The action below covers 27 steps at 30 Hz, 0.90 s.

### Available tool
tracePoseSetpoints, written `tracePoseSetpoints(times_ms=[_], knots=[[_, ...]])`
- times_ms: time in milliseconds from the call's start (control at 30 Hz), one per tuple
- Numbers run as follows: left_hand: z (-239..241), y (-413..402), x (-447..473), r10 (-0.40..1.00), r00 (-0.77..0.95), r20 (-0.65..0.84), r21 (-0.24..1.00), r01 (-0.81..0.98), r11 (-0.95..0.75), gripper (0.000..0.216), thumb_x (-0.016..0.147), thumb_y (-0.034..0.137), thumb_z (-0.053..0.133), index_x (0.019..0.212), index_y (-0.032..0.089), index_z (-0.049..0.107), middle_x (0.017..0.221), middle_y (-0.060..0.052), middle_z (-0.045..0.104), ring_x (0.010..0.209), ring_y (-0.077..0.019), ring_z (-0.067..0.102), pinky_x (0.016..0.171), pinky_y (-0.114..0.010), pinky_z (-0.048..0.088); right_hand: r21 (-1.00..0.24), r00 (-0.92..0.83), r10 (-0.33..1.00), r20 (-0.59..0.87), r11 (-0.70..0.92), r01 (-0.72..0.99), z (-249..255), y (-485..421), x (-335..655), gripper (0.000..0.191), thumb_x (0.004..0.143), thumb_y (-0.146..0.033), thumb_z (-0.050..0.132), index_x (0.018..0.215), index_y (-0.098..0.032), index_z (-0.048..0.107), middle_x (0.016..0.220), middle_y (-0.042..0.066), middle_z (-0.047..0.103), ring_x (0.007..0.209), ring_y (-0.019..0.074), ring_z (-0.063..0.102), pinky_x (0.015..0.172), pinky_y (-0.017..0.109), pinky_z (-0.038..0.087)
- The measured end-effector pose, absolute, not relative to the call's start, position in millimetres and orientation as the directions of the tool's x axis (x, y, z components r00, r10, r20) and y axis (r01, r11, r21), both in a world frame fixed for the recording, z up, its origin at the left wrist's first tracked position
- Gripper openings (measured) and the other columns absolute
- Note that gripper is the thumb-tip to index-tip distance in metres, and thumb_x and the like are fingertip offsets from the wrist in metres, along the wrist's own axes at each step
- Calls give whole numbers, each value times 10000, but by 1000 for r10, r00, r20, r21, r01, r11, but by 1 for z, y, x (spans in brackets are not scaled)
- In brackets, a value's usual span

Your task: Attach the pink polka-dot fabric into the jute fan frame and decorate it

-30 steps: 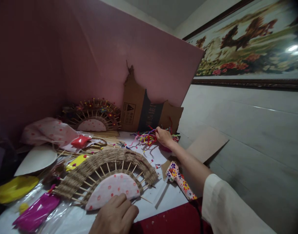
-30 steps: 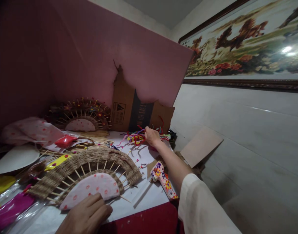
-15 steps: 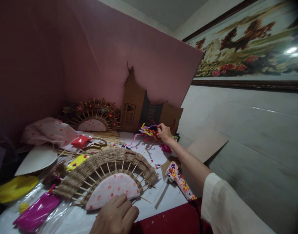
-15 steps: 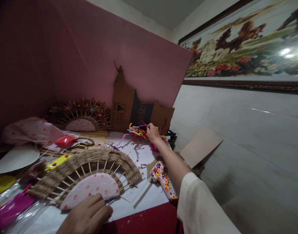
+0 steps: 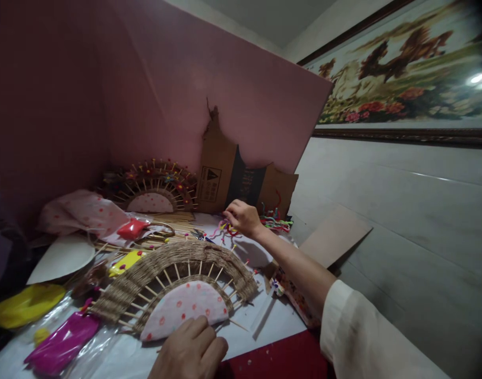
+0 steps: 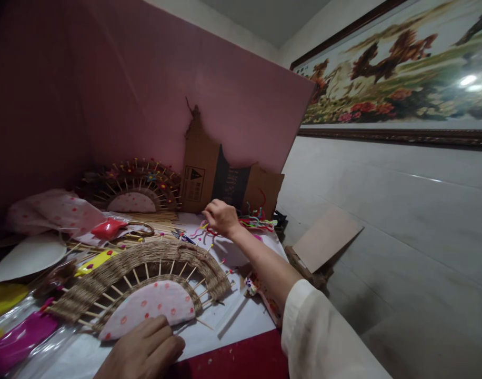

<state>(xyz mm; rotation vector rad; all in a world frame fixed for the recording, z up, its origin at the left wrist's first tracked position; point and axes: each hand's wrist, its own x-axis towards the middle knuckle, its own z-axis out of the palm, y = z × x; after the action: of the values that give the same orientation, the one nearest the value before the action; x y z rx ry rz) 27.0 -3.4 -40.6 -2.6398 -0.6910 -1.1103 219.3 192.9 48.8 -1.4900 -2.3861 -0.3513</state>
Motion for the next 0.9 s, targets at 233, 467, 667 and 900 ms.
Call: tracePoseSetpoints(times_ms=[233, 467, 667, 900], knots=[[-44, -4, 26, 343, 612, 712, -18, 505, -863, 318, 910, 102, 317, 639, 173, 466, 541, -5, 516, 494, -146, 472, 454, -267, 324, 113, -589, 768, 250, 582, 806, 38, 203, 186, 59, 698, -147, 649, 694, -195, 682, 983, 78, 632, 957, 196, 531, 737, 256, 418], [-40, -5, 29, 322, 586, 743, -26, 506, -862, 357, 916, 104, 297, 607, 168, 466, 517, -7, 514, 467, -138, 462, 427, -263, 302, -119, -261, 847, 464, 351, 929, 56, 234, 190, 225, 849, -251, 471, 887, -210, 689, 903, 49, 688, 813, 159, 624, 643, 214, 428], [-40, -6, 29, 336, 580, 742, -19, 519, -854, 357, 912, 99, 305, 599, 168, 464, 519, -9, 513, 471, -135, 458, 436, -259, 301, -354, -50, 839, 542, 282, 892, 90, 257, 201, 338, 874, -281, 392, 896, -133, 695, 735, 42, 710, 715, 139, 664, 604, 176, 454], [-36, -8, 30, 315, 555, 770, -27, 522, -853, 399, 926, 113, 272, 575, 169, 454, 498, -6, 509, 450, -130, 448, 424, -257, 295, -470, -30, 860, 510, 308, 827, 97, 258, 207, 308, 842, -213, 451, 1054, -112, 651, 934, 67, 701, 847, 148, 649, 743, 220, 482]])
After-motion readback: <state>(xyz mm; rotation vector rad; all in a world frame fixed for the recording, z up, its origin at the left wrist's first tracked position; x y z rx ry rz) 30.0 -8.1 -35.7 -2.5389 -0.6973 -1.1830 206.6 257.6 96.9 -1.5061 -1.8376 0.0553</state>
